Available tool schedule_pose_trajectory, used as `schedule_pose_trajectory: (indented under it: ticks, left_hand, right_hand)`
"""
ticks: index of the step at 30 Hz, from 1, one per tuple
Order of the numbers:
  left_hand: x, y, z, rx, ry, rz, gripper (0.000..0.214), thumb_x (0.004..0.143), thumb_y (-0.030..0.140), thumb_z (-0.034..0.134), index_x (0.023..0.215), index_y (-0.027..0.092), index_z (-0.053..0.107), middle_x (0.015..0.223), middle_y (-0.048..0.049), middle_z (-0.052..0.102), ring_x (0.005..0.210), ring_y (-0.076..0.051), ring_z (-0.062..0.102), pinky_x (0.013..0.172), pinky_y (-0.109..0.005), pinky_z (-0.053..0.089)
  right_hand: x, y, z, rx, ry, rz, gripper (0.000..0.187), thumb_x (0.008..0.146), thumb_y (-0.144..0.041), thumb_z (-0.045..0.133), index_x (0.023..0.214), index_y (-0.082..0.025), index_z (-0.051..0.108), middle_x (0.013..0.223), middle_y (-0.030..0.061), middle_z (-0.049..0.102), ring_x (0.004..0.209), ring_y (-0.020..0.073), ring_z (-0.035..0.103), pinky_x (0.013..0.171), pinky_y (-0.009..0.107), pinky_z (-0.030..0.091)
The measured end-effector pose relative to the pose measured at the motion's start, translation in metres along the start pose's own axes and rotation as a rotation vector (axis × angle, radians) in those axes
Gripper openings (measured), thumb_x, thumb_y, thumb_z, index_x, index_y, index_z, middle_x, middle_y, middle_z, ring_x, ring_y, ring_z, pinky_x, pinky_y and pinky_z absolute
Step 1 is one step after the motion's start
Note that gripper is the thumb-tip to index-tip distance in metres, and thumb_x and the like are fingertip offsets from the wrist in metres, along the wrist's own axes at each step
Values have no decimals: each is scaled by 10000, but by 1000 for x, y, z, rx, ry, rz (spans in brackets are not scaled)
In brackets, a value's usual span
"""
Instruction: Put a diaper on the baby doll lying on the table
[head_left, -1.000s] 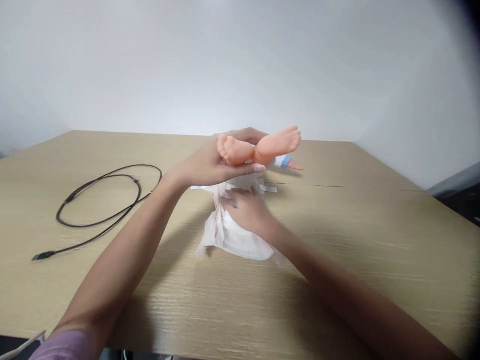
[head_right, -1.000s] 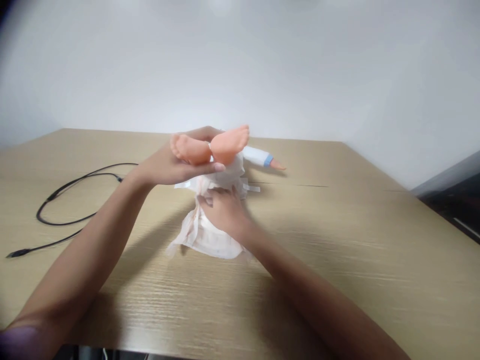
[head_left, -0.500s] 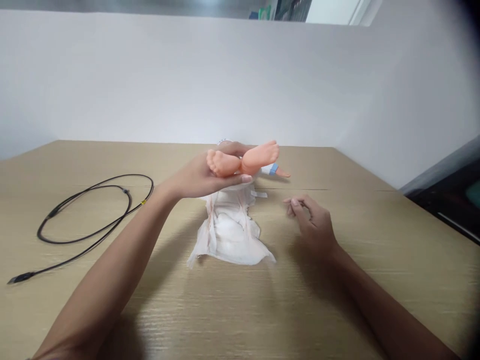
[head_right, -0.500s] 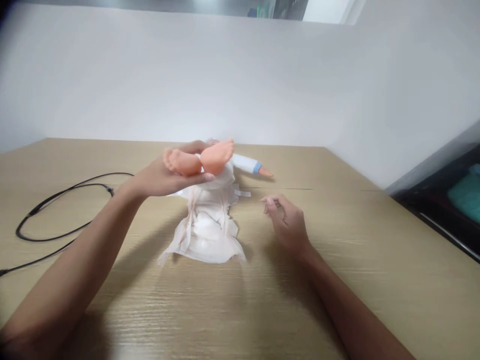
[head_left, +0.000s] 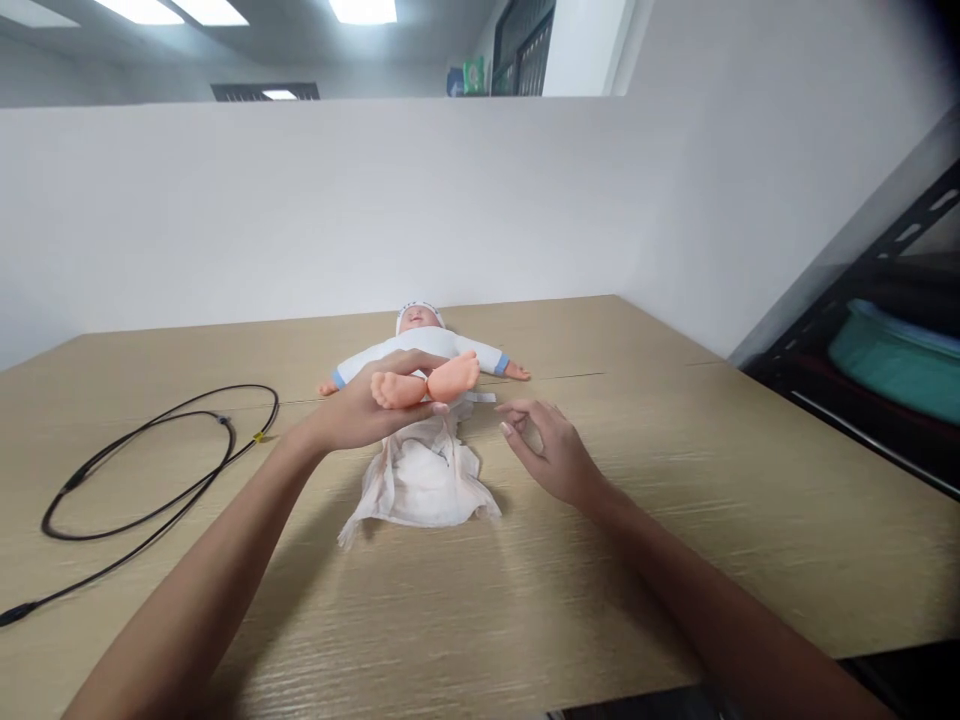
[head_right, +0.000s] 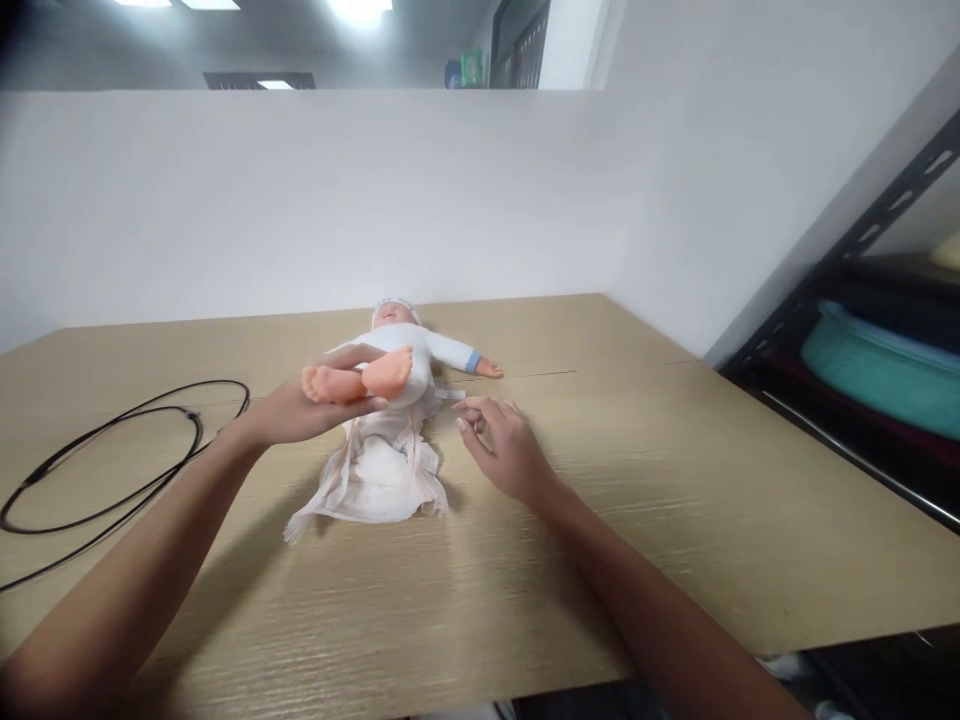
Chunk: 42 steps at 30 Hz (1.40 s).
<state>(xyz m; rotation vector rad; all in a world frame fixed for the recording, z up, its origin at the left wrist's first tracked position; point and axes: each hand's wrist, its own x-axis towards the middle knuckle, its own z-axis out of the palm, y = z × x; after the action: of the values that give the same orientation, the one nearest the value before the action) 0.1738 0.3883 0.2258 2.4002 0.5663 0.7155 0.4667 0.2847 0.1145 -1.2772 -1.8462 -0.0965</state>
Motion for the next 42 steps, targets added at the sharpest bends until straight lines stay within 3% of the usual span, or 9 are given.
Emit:
schedule_pose_trajectory:
  ticks: [6,10,13,16,22,25,29,36,42]
  left_hand:
    - [-10,-3,7,26,-13,11,404,1022,452,738,1384,278,704,1365,-59,747,1252,-263,695,1008,-395,601]
    - [-19,-3,16,43,-23,124,377,1057,358,700,1430,309,683,1424,-53,726,1334,-258,657,1134,-455,558]
    - [-26,-8,24,25,2,222,387,1081,290,658,1466,322,662,1522,-71,663,1426,-253,603,1221,-490,506]
    - [-37,-14,26,17,47,227,443,1062,312,702,1501,311,643,1523,-97,640,1405,-255,616,1192,-476,529]
    - [-68,-31,16,148,18,204,280,1030,335,755,1302,277,713,1100,-29,776,1027,-207,715,919,-364,575]
    - [-83,-45,17,132,-49,256,250,1051,245,690,1300,269,696,1154,-42,767,1108,-217,704,1075,-433,549]
    - [-100,-63,24,114,-107,245,303,1063,183,606,1349,256,677,1248,-67,755,1264,-234,686,1342,-551,351]
    - [-111,-67,24,325,-255,319,537,1025,130,563,1548,251,566,1412,-93,751,1460,-277,611,1378,-584,320]
    - [-113,-70,22,335,-240,331,622,962,109,570,1560,280,550,1447,-78,746,1461,-272,617,1379,-580,328]
  right_hand:
    - [1,-26,6,99,38,-50,435,1052,-280,702,1459,-281,547,1317,102,724,1237,301,702,1085,521,581]
    - [10,-45,30,170,11,-90,689,1023,-303,751,1616,-287,400,1580,154,589,1482,335,569,1219,588,525]
    - [23,-47,45,231,26,-166,591,1046,-288,726,1574,-309,462,1578,125,614,1494,306,573,1237,574,518]
    - [35,-40,43,268,32,-246,516,1045,-237,701,1528,-328,540,1484,83,696,1401,287,656,1197,554,551]
    - [38,-15,14,274,-78,-182,470,994,-207,729,1449,-303,666,1419,81,718,1361,288,675,1185,486,565]
    - [34,-3,1,260,-177,-279,451,997,-210,703,1436,-309,666,1386,62,733,1366,283,664,1205,484,542]
    - [26,7,-1,188,-264,-409,429,1003,-120,549,1386,-266,676,1347,80,739,1309,267,685,1124,461,563]
    - [17,16,23,-95,-177,-633,424,926,-4,514,1165,-273,736,1179,43,804,1160,248,733,1051,451,578]
    - [16,18,25,-90,-288,-608,355,999,-52,551,1174,-283,755,1378,24,795,1350,266,706,1107,496,586]
